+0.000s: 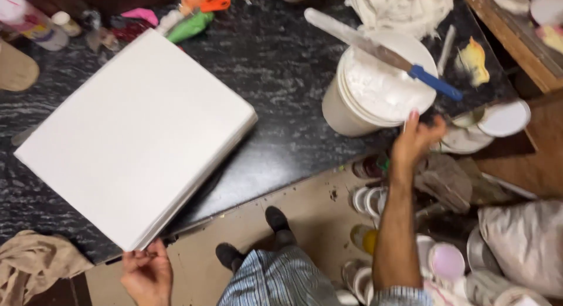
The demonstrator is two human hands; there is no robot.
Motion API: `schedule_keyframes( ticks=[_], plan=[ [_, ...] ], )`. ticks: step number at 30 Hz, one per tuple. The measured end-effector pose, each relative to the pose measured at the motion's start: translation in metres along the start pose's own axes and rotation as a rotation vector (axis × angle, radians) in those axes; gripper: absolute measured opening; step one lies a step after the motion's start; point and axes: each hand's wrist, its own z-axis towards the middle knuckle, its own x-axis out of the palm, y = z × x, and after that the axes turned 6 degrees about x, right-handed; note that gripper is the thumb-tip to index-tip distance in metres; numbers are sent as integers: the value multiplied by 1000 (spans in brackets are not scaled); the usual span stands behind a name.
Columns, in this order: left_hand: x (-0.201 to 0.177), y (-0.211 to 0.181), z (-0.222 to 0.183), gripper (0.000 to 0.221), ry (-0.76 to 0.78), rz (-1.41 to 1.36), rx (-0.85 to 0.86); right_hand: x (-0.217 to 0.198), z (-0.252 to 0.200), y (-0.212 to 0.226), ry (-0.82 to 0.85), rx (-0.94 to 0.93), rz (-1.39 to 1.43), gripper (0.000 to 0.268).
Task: Preparing a white rectangular cake base using a knife and scraper, followed by cleaning the workstation and organizing supplies.
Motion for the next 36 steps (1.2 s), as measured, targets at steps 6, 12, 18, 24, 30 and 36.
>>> schedule_keyframes(
  ticks=[6, 12, 18, 24, 30, 36],
  plan=[
    [94, 37, -46, 79, -249, 165, -75, 18, -89, -32, -57, 62, -285, 68],
    [152, 73, -69, 81, -82, 178, -237, 139, -140, 6, 691, 666, 123, 40],
    [178, 60, -77, 78, 79, 143, -244, 260, -114, -20, 916, 1079, 596, 61],
    [180, 38, -85, 85, 110, 265, -254, 285, -128, -47, 902, 1128, 749, 53],
    [192, 53, -83, 86, 147, 235, -280, 212, -230, -77, 1075, 1268, 699, 43],
    [177, 67, -82, 75, 159, 140, -312, 130, -236, -3, 1378, 1088, 618, 40]
  ],
)
